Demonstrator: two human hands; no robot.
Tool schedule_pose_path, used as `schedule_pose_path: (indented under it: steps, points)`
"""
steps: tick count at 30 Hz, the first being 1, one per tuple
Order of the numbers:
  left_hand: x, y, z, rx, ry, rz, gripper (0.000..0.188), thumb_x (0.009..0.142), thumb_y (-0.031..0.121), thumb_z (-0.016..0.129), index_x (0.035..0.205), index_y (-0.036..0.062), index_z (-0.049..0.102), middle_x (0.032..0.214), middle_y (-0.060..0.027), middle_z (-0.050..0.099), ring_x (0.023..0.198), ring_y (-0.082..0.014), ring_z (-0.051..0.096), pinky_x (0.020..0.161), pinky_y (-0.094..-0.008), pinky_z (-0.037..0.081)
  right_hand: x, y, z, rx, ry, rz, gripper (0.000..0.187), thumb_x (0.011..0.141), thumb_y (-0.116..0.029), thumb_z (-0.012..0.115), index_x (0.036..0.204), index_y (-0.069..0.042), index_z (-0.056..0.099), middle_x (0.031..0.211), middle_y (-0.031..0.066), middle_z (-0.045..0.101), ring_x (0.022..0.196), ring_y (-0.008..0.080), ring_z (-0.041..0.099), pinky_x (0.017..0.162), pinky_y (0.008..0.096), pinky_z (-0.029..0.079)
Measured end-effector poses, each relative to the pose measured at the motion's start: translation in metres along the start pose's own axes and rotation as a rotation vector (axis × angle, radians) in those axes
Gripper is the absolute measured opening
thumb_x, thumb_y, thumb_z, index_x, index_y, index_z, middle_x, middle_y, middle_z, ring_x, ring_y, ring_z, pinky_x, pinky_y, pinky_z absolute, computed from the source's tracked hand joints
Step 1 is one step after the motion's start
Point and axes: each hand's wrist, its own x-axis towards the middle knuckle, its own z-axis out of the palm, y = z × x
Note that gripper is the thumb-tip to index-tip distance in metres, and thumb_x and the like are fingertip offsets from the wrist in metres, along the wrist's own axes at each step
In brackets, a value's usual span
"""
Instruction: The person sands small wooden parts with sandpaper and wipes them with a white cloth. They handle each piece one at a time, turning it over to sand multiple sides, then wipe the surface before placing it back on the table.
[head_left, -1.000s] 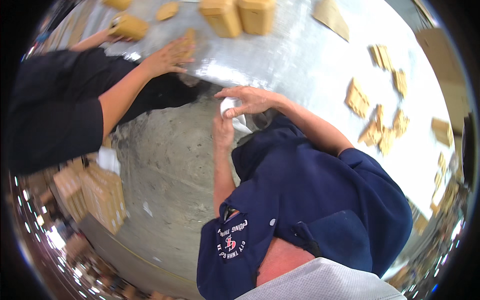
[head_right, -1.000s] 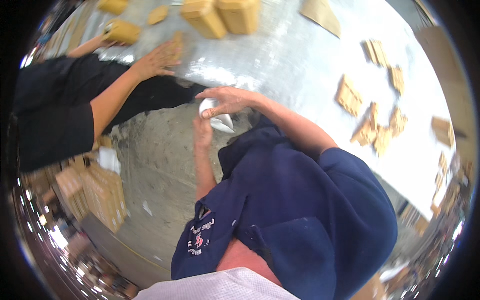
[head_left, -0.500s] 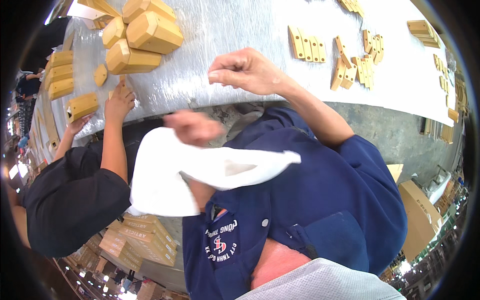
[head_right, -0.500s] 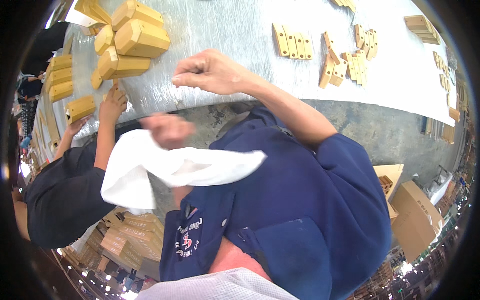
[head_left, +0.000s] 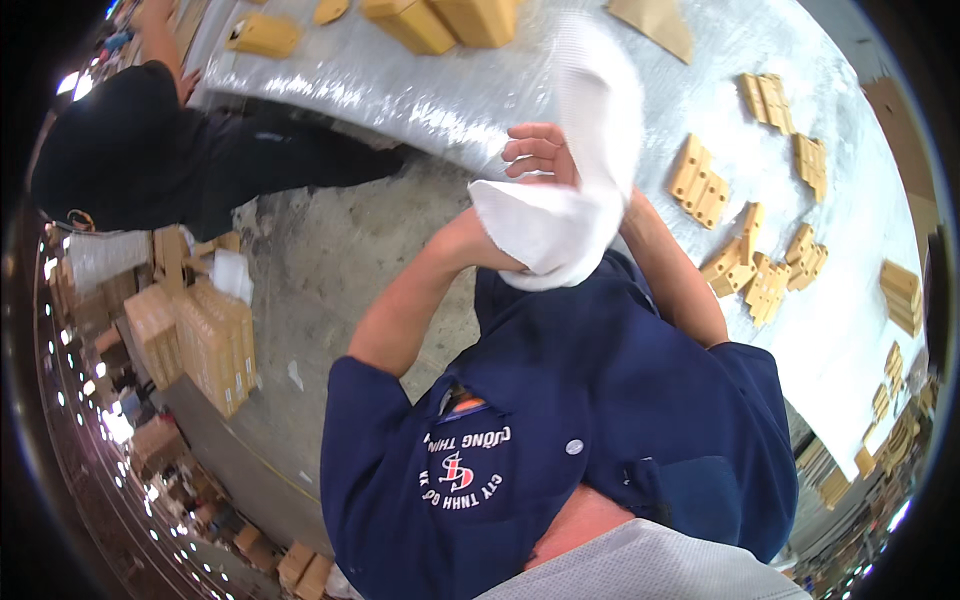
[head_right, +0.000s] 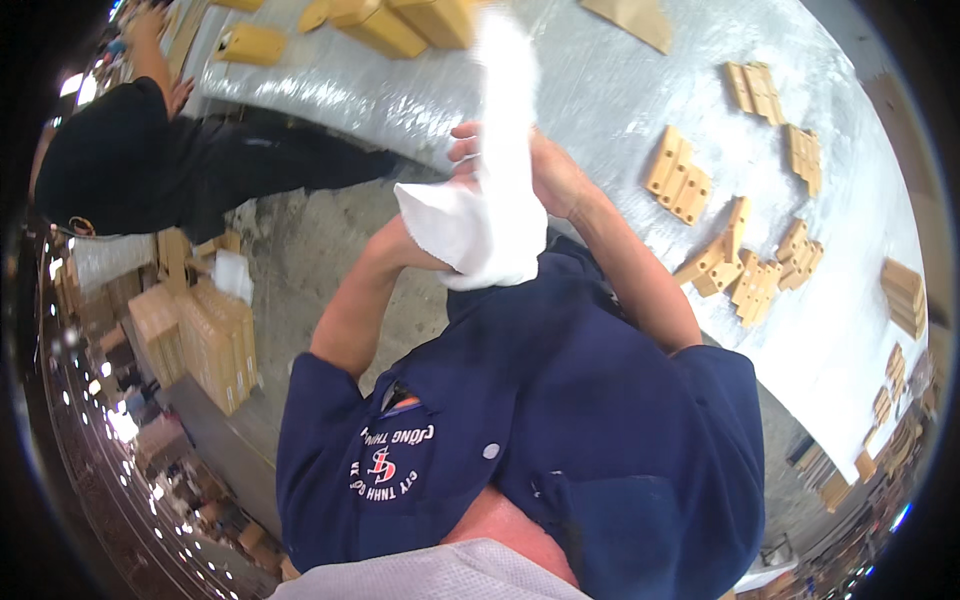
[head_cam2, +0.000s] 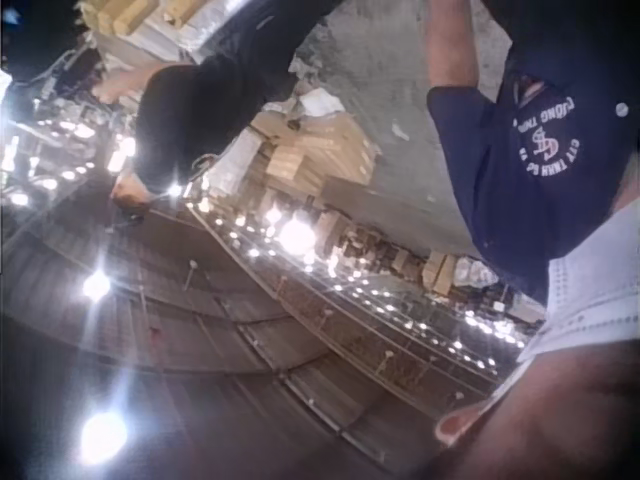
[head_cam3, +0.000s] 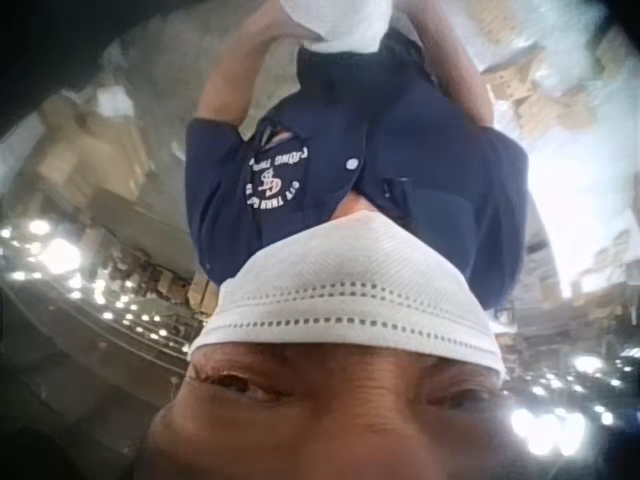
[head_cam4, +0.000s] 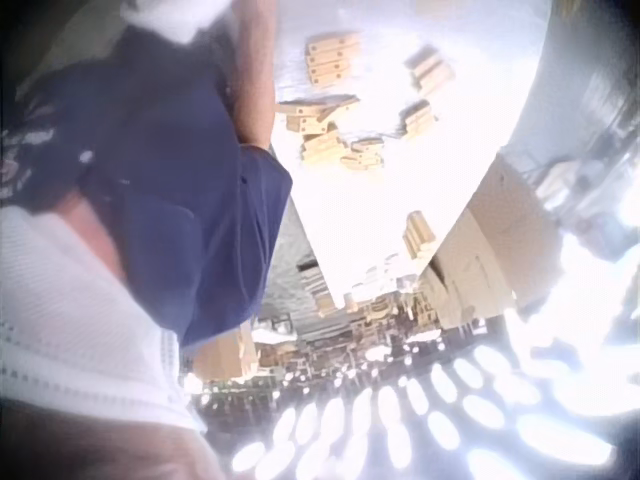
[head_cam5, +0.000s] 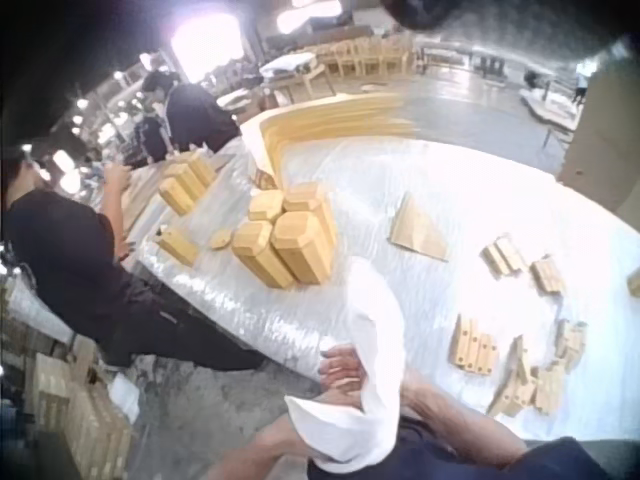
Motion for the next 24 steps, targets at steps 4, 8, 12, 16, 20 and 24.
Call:
schedule_pose_path:
  steps: [4, 8, 12, 16, 20, 24]
  points:
    - [0.029, 0.005, 0.037, -1.036, -0.303, -0.029, 0.063, 0.086, 0.029, 0.071, 0.133, -0.0052, 0.046, 0.101, -0.0202, 0.064, 0.079, -0.0189, 0.064, 0.068, -0.0302, 0.053, -0.028, -0.018, -0.037, 0.097, -0.091, -0.033, 0.089, 0.090, -0.076, 0.023, 0.134, -0.005, 0.052, 0.121, 0.0128, 0.062, 0.109, 0.0263, 0.059, 0.097, 0.0443, 0.045]
    - [0.029, -0.012, 0.126, -1.485, -0.581, -0.242, 0.041, 0.086, 0.013, 0.062, 0.123, -0.0056, 0.059, 0.089, -0.0161, 0.064, 0.058, -0.0125, 0.055, 0.043, -0.0225, 0.042, -0.089, 0.013, -0.011, -0.397, 0.204, 0.094, 0.049, 0.100, -0.049, 0.043, 0.118, -0.009, 0.063, 0.106, 0.0096, 0.065, 0.096, 0.0214, 0.061, 0.085, 0.0357, 0.049]
    - [0.053, -0.009, 0.125, -0.865, -0.414, -0.480, 0.019, 0.090, 0.007, 0.060, 0.101, -0.0051, 0.069, 0.077, -0.0059, 0.064, 0.066, -0.0097, 0.056, 0.062, -0.0227, 0.044, -0.116, 0.048, -0.041, -0.728, 0.665, -0.031, 0.042, 0.096, -0.039, 0.053, 0.116, -0.003, 0.062, 0.102, 0.0171, 0.067, 0.090, 0.0303, 0.064, 0.080, 0.0381, 0.051]
    - [0.077, -0.007, 0.160, -0.693, -0.269, -0.558, 0.026, 0.088, 0.006, 0.066, 0.111, -0.0045, 0.061, 0.098, -0.0099, 0.065, 0.076, -0.0146, 0.062, 0.070, -0.0278, 0.049, -0.129, 0.020, -0.056, -0.952, 0.938, -0.110, 0.037, 0.094, -0.033, 0.056, 0.118, -0.005, 0.060, 0.112, 0.0151, 0.064, 0.100, 0.0320, 0.063, 0.084, 0.0403, 0.051]
    - [0.096, 0.012, 0.180, -0.789, -0.183, -0.496, 0.025, 0.087, 0.007, 0.067, 0.109, -0.0038, 0.060, 0.098, -0.0092, 0.065, 0.078, -0.0151, 0.063, 0.069, -0.0280, 0.051, -0.126, 0.007, -0.055, -1.058, 0.970, -0.135, 0.038, 0.092, -0.036, 0.057, 0.119, -0.010, 0.061, 0.115, 0.0109, 0.063, 0.104, 0.0301, 0.062, 0.087, 0.0422, 0.050]
    - [0.108, 0.000, 0.167, -0.706, -0.105, -0.478, 0.013, 0.090, 0.004, 0.061, 0.100, -0.0042, 0.063, 0.079, -0.0074, 0.065, 0.068, -0.0126, 0.061, 0.062, -0.0265, 0.050, -0.150, -0.002, -0.099, -0.961, 1.141, -0.113, 0.038, 0.090, -0.038, 0.058, 0.117, -0.011, 0.062, 0.110, 0.0128, 0.064, 0.104, 0.0290, 0.062, 0.086, 0.0427, 0.050]
